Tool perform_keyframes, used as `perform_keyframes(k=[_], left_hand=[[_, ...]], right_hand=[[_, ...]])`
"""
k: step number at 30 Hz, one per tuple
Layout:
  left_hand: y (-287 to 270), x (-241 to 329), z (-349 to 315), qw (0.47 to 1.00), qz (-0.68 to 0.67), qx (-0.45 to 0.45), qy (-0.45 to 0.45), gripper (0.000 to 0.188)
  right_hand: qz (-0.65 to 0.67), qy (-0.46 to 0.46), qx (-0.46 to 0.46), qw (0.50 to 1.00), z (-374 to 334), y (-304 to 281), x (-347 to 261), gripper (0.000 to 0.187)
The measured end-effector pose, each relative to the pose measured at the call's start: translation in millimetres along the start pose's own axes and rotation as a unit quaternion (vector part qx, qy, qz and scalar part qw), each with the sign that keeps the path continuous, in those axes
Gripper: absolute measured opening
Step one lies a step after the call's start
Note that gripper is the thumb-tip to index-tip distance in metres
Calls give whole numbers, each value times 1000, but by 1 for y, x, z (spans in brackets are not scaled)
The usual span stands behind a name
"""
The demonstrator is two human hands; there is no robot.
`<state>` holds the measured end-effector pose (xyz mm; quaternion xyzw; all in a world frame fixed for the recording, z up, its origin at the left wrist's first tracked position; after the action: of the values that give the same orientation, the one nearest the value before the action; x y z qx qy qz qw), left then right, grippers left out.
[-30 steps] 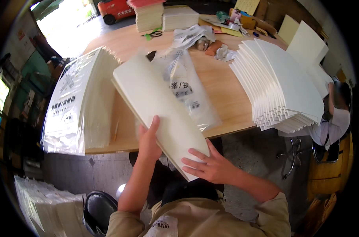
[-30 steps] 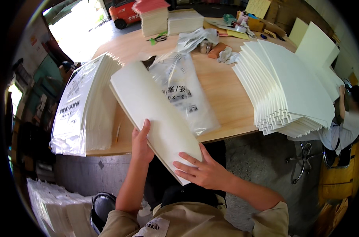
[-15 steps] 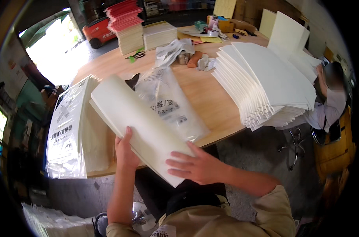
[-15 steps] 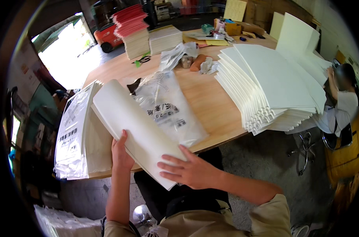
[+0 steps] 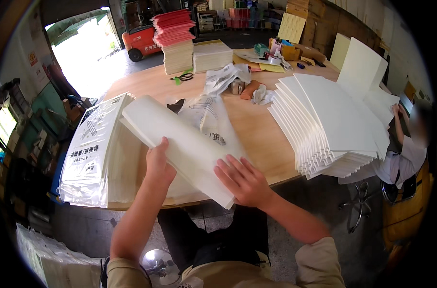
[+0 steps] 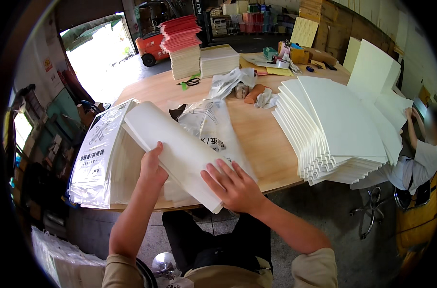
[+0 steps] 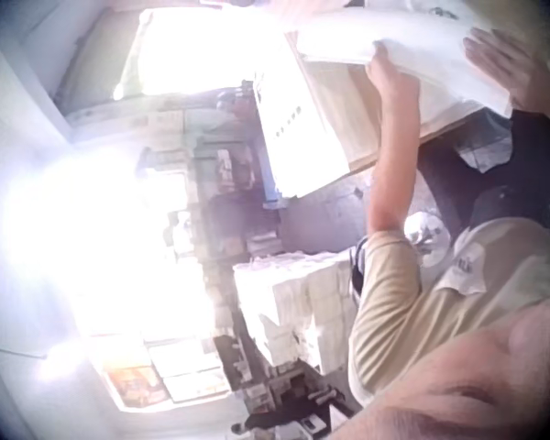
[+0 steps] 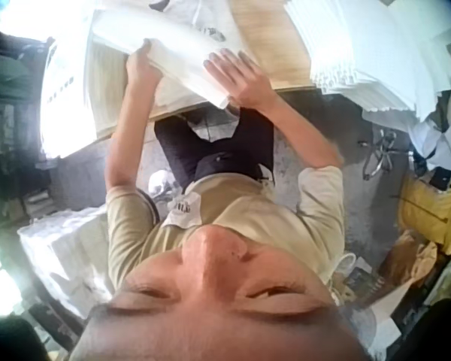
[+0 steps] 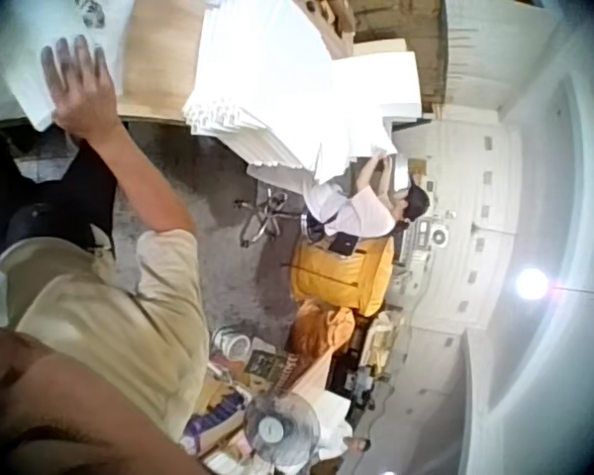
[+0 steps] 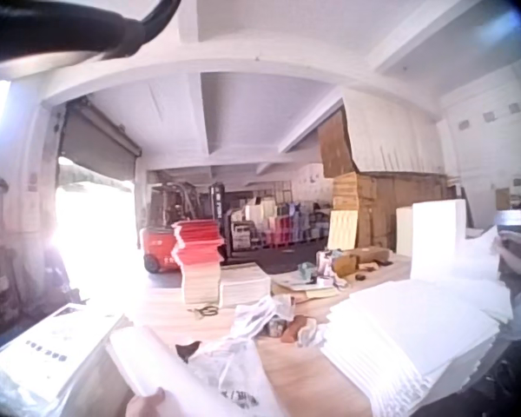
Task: The person repeatedly takes stacks of white paper sheets from a table, places them into clear plastic packaging bags, and seals the bags. The person handles the paper and bags by hand, folding the top edges of the bags to close them after insertion.
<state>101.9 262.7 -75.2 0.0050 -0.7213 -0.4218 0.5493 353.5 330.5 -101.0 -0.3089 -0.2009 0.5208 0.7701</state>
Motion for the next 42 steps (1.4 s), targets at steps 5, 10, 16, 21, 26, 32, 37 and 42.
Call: perform_keyframes(k=[5,10,16,21,26,32,37,42], left_hand=[[16,8,0,998,50,-24,23,33],[60,18,-9,996,60,-46,44,32],[109,20,-11,995,46,-61,57,36],[118,24,-13,987,145,-52,55,42],[131,26,-15,974,205,-83,45,42],[132,14,-19,972,197,-110,69,46],[124,7,-9,969,211,-109,64,44],[118,6,-12,963,230,-123,64,40]], right_hand=[[-69,-65,-3,995,9,0,11,43],[-5,-17,5,1000,14,-28,29,47],[117,38,89,988,18,-31,50,57],[-59,32,-36,997,31,-48,46,58],[-28,24,12,999,25,-51,63,48],[98,95,68,988,4,-34,70,40],[93,81,104,987,-2,-20,65,44],[177,104,126,971,-5,-9,62,57]])
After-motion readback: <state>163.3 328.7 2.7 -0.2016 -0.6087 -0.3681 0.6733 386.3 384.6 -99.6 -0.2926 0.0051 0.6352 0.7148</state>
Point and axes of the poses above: each hand's wrist, its own z-axis towards the middle knuckle, its own y-axis out of the palm, x = y × z, the point moved 1 cm from there along z, towards the middle knuckle, and after that the axes turned 14 degrees about y, right-handed, at the moved point
